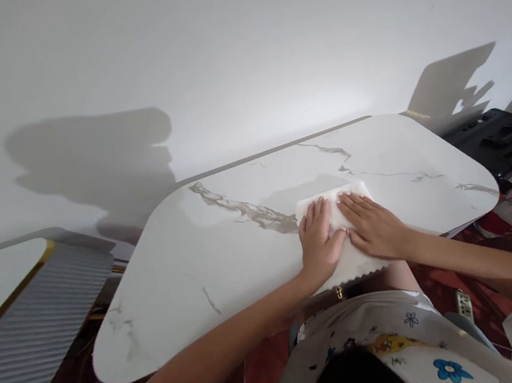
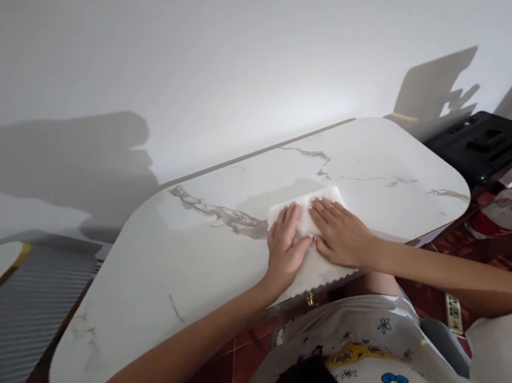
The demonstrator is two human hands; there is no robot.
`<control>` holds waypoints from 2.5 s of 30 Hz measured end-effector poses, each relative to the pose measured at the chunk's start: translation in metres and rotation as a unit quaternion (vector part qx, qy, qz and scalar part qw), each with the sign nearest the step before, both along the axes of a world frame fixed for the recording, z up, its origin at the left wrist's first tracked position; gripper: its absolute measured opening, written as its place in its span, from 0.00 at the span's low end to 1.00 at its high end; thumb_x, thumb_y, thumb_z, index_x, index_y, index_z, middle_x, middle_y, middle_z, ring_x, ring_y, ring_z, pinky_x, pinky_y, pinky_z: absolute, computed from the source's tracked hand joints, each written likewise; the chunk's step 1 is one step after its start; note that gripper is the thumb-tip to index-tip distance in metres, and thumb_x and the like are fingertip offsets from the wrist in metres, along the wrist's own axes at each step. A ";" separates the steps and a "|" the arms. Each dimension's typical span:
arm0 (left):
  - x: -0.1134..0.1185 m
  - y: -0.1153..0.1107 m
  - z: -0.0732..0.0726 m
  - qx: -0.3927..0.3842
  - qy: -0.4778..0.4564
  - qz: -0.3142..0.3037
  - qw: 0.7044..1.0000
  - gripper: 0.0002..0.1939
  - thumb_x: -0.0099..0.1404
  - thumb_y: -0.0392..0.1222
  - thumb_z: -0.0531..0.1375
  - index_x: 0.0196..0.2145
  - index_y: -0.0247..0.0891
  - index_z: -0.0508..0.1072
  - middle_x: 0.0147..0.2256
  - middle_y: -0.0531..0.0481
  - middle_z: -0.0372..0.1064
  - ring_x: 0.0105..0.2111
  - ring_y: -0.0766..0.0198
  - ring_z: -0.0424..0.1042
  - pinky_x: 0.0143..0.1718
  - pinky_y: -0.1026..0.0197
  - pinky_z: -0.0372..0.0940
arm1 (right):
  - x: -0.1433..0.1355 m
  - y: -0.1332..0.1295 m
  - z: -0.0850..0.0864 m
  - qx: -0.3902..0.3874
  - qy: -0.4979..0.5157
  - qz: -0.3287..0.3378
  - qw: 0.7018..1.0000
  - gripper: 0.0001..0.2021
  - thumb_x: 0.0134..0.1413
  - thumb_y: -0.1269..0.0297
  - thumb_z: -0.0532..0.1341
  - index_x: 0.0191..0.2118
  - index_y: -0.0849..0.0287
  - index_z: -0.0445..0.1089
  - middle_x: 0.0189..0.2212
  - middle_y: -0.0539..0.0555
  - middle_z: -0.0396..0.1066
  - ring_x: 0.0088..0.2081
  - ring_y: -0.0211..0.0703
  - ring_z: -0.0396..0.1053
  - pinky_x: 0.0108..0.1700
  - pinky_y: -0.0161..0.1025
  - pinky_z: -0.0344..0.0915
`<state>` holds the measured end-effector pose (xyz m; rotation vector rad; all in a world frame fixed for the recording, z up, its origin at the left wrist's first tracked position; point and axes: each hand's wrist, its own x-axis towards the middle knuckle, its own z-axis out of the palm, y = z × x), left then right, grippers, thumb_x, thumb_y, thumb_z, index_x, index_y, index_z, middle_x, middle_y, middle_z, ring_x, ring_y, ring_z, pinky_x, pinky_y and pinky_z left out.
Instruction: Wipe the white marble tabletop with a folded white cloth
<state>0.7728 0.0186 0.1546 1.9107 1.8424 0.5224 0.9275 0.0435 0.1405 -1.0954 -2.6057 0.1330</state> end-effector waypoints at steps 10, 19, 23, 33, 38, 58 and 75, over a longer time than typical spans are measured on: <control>0.001 0.102 -0.006 0.030 0.058 0.011 0.998 0.26 0.66 0.42 0.45 0.61 0.39 0.56 0.64 0.50 0.47 0.65 0.59 0.42 0.63 0.52 0.41 | -0.010 0.105 -0.005 0.021 -0.056 -0.012 0.998 0.28 0.58 0.64 0.45 0.60 0.77 0.55 0.61 0.69 0.53 0.62 0.56 0.50 0.61 0.51 0.50; -0.041 0.178 -0.014 0.067 0.088 0.050 0.993 0.25 0.66 0.40 0.42 0.59 0.37 0.57 0.63 0.48 0.49 0.64 0.59 0.45 0.62 0.52 0.43 | -0.060 0.197 -0.015 0.016 -0.049 0.015 0.999 0.27 0.59 0.64 0.45 0.61 0.75 0.54 0.62 0.67 0.52 0.63 0.54 0.49 0.62 0.50 0.49; -0.053 0.207 -0.019 0.092 0.118 0.062 0.987 0.24 0.65 0.38 0.43 0.57 0.38 0.59 0.62 0.47 0.52 0.62 0.58 0.48 0.61 0.51 0.45 | -0.077 0.231 -0.019 0.022 -0.029 0.025 0.999 0.26 0.59 0.64 0.46 0.61 0.74 0.55 0.61 0.66 0.53 0.62 0.52 0.50 0.62 0.47 0.48; -0.019 0.252 -0.020 0.099 0.170 0.001 0.980 0.21 0.68 0.39 0.42 0.55 0.36 0.60 0.59 0.42 0.55 0.60 0.54 0.51 0.59 0.48 0.47 | -0.040 0.271 -0.026 0.002 -0.001 -0.022 1.000 0.26 0.60 0.63 0.47 0.60 0.72 0.56 0.60 0.65 0.56 0.61 0.53 0.53 0.62 0.49 0.50; -0.002 0.241 -0.020 0.103 0.167 -0.038 0.980 0.22 0.68 0.39 0.41 0.58 0.35 0.57 0.62 0.43 0.51 0.61 0.55 0.48 0.60 0.50 0.45 | -0.019 0.250 -0.025 0.010 -0.001 -0.053 0.999 0.26 0.60 0.64 0.47 0.60 0.75 0.55 0.60 0.67 0.55 0.61 0.55 0.52 0.61 0.50 0.49; 0.009 0.046 -0.006 0.046 0.082 -0.032 0.995 0.28 0.63 0.39 0.48 0.61 0.38 0.54 0.64 0.47 0.47 0.64 0.56 0.43 0.63 0.49 0.41 | 0.005 0.043 -0.005 0.034 -0.016 -0.022 0.999 0.27 0.59 0.63 0.46 0.61 0.73 0.55 0.61 0.66 0.53 0.63 0.54 0.48 0.61 0.53 0.50; 0.089 0.018 0.002 -0.022 -0.043 -0.027 0.998 0.29 0.64 0.39 0.47 0.63 0.40 0.49 0.65 0.50 0.43 0.65 0.61 0.38 0.64 0.52 0.37 | 0.100 0.030 -0.001 0.009 -0.034 0.037 0.999 0.28 0.64 0.58 0.45 0.65 0.66 0.46 0.64 0.61 0.45 0.65 0.49 0.42 0.63 0.53 0.48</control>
